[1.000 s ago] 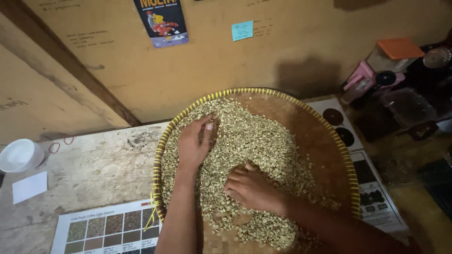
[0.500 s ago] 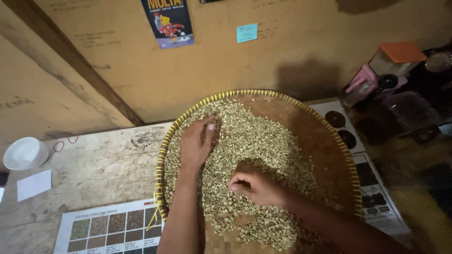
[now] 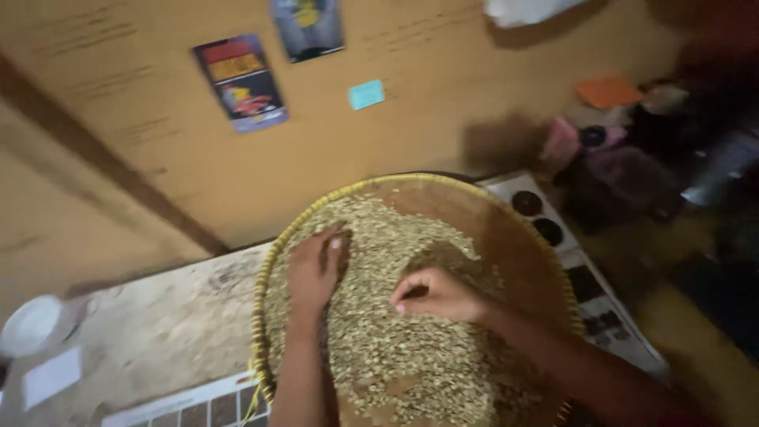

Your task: Manually sorting green coffee beans in a woven tray to remove defects

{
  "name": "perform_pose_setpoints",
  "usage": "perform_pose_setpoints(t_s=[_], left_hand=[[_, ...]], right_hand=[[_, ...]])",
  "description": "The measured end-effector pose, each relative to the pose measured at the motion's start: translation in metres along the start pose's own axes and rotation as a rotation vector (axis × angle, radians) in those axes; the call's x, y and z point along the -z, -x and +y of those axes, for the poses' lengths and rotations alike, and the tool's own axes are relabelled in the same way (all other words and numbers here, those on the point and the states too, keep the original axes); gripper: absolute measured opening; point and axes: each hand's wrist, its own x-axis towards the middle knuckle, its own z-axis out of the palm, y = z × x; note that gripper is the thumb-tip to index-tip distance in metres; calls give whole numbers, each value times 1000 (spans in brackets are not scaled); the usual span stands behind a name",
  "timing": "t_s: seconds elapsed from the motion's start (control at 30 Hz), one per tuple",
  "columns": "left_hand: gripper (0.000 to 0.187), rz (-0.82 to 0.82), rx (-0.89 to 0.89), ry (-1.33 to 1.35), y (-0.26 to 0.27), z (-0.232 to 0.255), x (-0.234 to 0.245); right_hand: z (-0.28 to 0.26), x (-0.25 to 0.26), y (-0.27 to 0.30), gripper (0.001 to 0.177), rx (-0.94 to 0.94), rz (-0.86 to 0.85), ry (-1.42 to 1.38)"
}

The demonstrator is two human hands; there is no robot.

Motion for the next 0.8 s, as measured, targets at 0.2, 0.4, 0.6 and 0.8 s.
perform_pose_setpoints(t_s=[0.2,0.4,0.6,0.8], left_hand=[[43,-95,-127,-192,7,-5,-2],[61,-473,133,-186,18,-3,-13],[55,-453,82,-219,19,-8,-19],[48,-234,-123,-158,13,-13,-11]], right_hand=[[-68,54,57,13,196,240,314],[-46,145,164,33,-256,784,947],[-37,240,248,9,126,840,1723],[-92,159,208,28,-171,966,1236]])
